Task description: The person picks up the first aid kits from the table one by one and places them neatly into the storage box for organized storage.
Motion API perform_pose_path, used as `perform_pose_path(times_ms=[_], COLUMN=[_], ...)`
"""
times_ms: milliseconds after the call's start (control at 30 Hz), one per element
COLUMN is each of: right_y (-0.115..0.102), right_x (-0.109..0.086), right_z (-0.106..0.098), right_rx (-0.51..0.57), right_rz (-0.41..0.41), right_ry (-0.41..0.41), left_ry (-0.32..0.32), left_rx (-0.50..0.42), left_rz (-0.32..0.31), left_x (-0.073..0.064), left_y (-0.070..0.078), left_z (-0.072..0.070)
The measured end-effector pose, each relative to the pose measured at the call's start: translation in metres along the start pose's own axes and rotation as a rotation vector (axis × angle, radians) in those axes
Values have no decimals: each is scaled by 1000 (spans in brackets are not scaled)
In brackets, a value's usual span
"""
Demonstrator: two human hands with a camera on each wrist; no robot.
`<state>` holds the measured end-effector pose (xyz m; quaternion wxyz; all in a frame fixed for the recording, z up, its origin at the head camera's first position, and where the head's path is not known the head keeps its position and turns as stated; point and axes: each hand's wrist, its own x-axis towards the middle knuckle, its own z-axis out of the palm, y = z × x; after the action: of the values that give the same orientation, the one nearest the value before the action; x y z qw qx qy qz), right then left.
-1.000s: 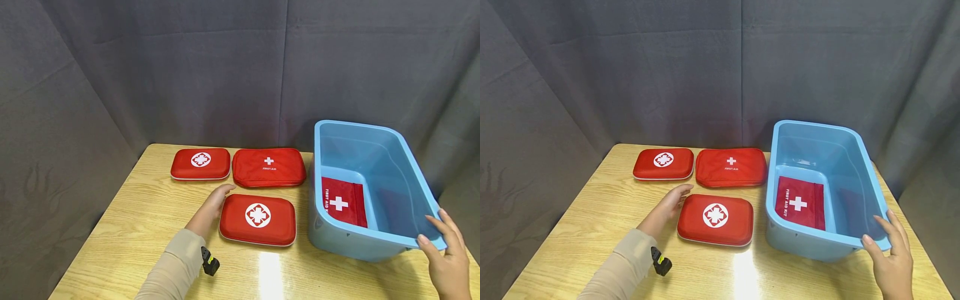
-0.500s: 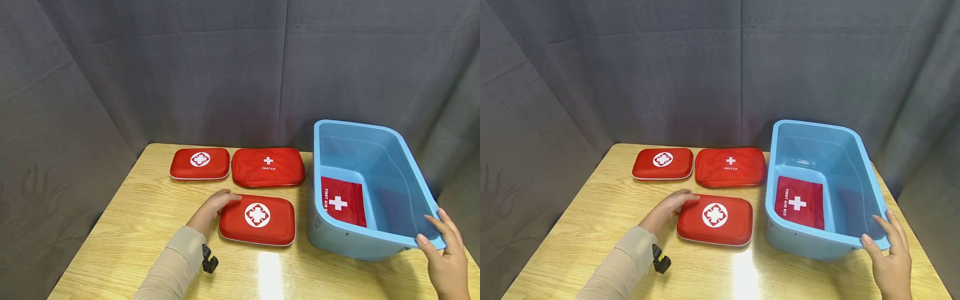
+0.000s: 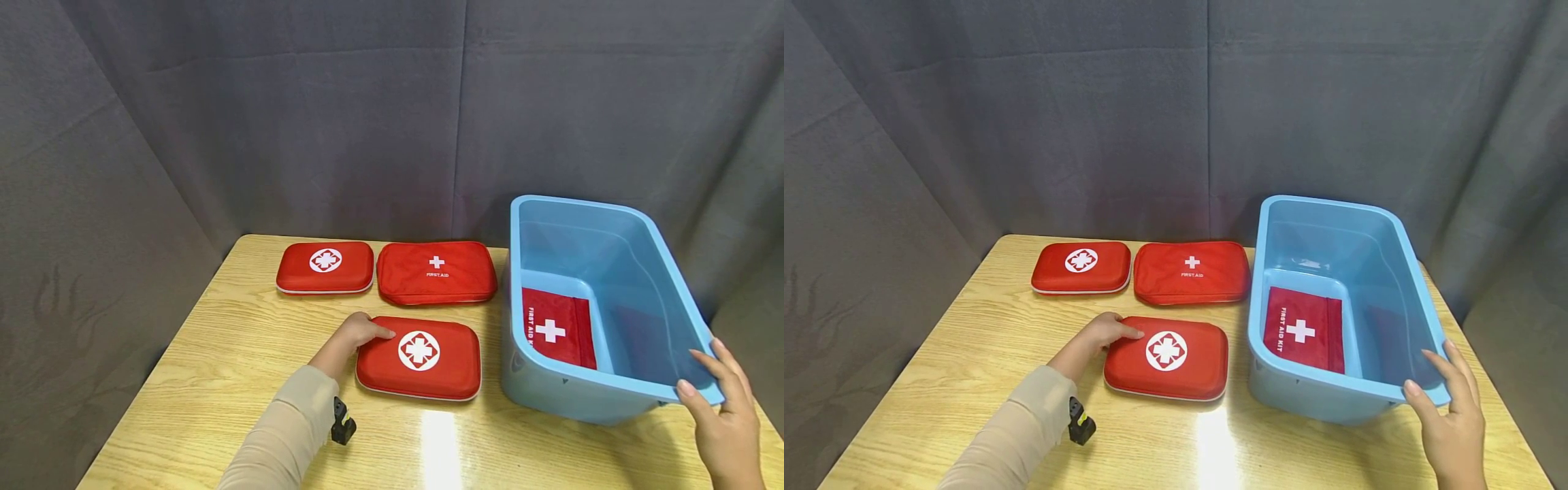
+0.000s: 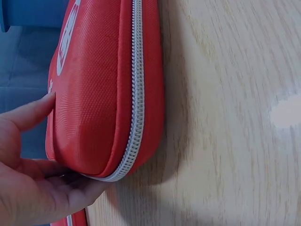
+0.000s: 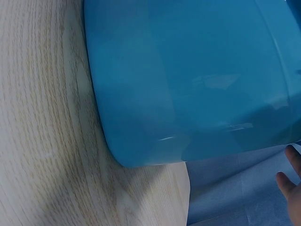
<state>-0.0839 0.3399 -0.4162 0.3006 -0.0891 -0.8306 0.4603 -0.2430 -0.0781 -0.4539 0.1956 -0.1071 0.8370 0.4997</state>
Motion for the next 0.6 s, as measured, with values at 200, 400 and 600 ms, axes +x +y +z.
perform_pose_path(times_ms=[200,400,600], right_y=[0,1,1], right_x=[1,1,0], right_z=[1,0,0], right_rx=[10,13,24], right_rz=[-9,-9,-19], right_ry=[1,10,12], left_ry=[11,-1,-57], left_rx=[10,32,19], left_rz=[-11,7,15], left_x=[-1,-2,-3], left_y=[-2,-1,-4], left_z=[-2,-4,-6])
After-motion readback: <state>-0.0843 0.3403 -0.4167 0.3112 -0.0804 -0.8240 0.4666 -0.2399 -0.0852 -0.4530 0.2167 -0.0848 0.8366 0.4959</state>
